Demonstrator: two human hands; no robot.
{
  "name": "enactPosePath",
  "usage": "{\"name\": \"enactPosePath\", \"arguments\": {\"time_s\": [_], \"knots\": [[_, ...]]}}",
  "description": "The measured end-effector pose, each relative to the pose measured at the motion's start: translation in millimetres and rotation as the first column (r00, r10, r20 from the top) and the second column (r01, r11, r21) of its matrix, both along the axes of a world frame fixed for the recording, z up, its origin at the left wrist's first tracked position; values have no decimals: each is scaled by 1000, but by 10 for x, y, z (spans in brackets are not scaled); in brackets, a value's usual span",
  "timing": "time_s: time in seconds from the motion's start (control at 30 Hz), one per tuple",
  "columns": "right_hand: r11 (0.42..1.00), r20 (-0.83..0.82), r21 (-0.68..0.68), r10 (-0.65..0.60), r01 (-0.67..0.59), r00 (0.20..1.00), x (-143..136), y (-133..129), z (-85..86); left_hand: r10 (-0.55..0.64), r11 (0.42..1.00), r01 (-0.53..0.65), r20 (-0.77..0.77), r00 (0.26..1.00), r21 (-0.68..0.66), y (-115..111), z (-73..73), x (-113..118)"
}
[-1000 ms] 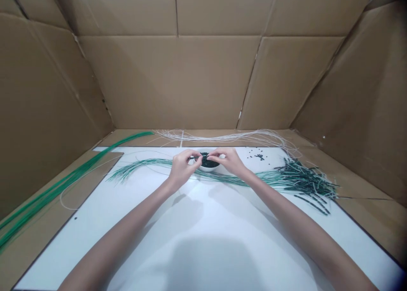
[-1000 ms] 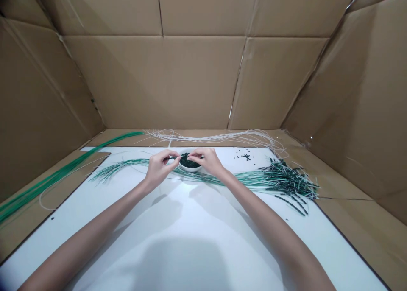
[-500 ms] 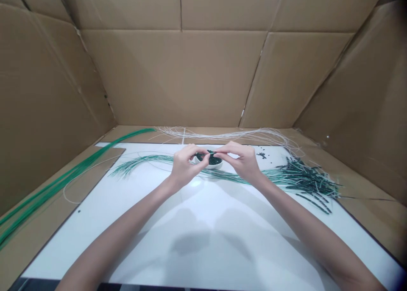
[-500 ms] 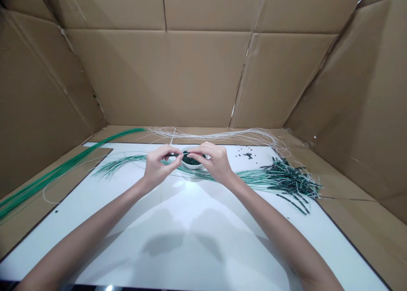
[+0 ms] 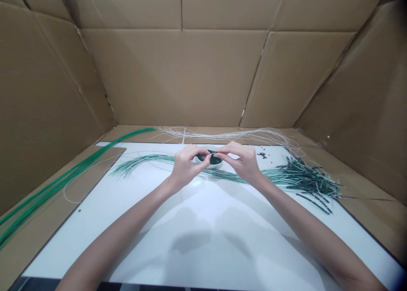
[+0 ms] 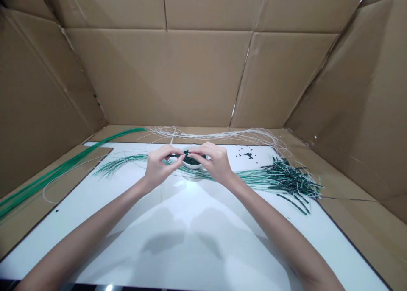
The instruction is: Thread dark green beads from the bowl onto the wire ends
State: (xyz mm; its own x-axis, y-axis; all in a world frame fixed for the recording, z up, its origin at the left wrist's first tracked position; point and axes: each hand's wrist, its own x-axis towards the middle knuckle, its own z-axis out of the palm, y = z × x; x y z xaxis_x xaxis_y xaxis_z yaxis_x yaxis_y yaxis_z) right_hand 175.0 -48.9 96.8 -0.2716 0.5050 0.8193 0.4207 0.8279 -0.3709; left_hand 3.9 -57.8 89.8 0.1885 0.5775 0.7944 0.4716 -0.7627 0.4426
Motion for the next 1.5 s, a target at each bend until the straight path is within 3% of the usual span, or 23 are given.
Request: {"name": "enactPosePath", "arguments": {"time_s": [0.27, 0.47, 0.93, 1.17, 1.37, 1.5], "knots": [[968, 183, 250, -69, 22, 981, 56, 59, -37, 6, 988, 5, -75, 997, 154, 33, -37, -10], [963, 222, 268, -61, -1, 973, 52, 63, -44, 9, 983, 12, -112, 994, 183, 46, -59, -8], [988, 126, 155, 1, -21, 992, 42, 6, 1, -18, 983, 35, -92, 996, 179, 19, -22, -15], [986, 167, 161, 14, -41, 986, 40, -11, 18, -17, 989, 37, -135, 991, 146, 4, -15, -22], [994, 109, -11, 112, -112, 988, 63, 1, 26, -19, 993, 29, -90, 996, 113, 3, -14, -21], [993, 102, -85, 90, -81, 991, 71, 6, 26, -17, 994, 24, -68, 998, 109, 18, -24, -25]]}}
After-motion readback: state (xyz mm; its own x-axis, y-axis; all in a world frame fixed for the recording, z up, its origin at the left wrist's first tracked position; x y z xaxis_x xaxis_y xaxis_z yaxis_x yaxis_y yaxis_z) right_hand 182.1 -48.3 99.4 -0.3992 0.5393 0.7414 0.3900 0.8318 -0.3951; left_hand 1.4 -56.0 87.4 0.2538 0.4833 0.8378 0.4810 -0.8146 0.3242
